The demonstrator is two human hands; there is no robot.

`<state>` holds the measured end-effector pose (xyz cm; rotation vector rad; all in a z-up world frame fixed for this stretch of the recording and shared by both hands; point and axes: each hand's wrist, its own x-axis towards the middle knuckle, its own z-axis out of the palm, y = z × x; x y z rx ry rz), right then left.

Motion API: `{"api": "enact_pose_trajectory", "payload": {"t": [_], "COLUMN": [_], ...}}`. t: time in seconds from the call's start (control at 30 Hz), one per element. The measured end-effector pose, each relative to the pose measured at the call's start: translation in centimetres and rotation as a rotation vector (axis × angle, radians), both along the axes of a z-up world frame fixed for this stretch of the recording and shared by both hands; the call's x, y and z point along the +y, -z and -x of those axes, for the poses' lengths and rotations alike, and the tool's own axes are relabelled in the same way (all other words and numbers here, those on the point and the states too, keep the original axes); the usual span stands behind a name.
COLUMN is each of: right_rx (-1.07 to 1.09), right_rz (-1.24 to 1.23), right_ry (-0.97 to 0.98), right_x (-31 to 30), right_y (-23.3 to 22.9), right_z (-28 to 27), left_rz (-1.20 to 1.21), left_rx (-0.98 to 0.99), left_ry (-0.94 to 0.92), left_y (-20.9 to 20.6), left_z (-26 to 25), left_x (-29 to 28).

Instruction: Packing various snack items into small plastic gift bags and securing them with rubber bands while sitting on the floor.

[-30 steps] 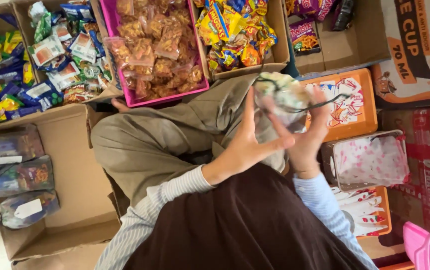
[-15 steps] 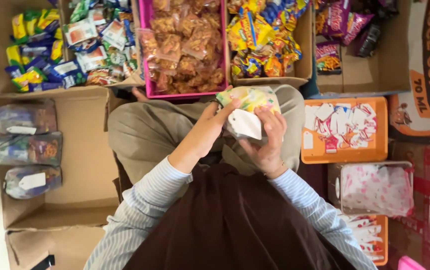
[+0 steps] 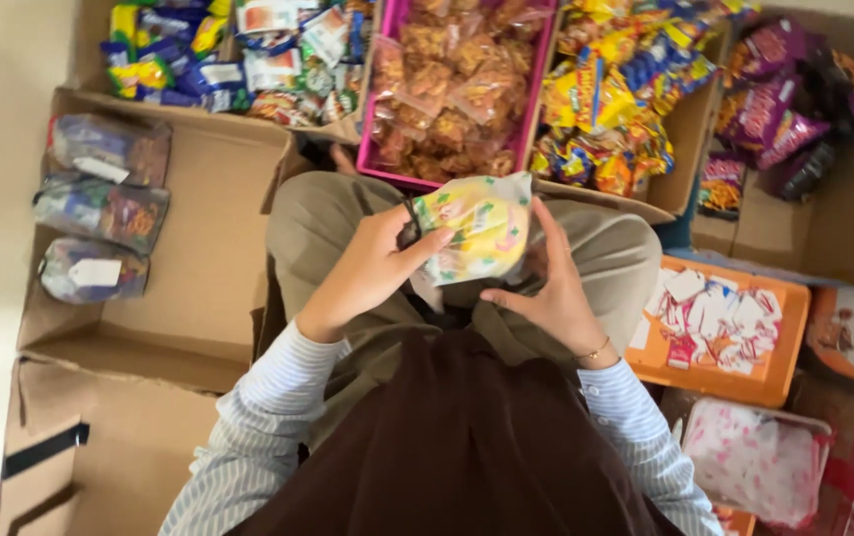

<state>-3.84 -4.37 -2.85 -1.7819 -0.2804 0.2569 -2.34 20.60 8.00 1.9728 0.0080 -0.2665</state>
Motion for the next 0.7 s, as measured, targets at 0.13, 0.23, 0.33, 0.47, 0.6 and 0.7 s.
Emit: {"api": "enact_pose_trajectory", "payload": {"t": [0.13, 0.23, 0.33, 0.47, 0.6, 0.7], "right_rx": [0.059, -0.013, -0.065, -0.033, 0.026, 0.034], "right_rz": [-0.112, -0.04, 0.011, -0.006, -0.015, -0.021], "right_ry": [-0.061, -0.053, -0.029, -0.028, -0.092, -0.095], "right_x": [2.5, 2.5, 2.3, 2.8, 3.8, 4.4], "right_y": [0.0, 1.2, 2.2, 2.9, 1.1, 1.7], "right_z": [-0.3, -1.0, -1.3, -1.4, -1.6, -1.8], "left_rz": [-0.024, -0.046, 0.022, -0.302, -0.492, -0.597], "left_rx": [-0.021, -0.059, -0.061, -0.212, -0.248, -0.253], "left_ry": [-0.088, -0.273, -0.523, -0.643, -0.669, -0.592], "left_y": [-0.3, -1.4, -1.0, 5.0, 11.6, 16.7], "left_z": [1.9, 4.3, 7.2, 10.9, 12.2, 9.0], "left_x": [5.4, 10.4, 16.6, 28.1, 36.6, 40.7]}}
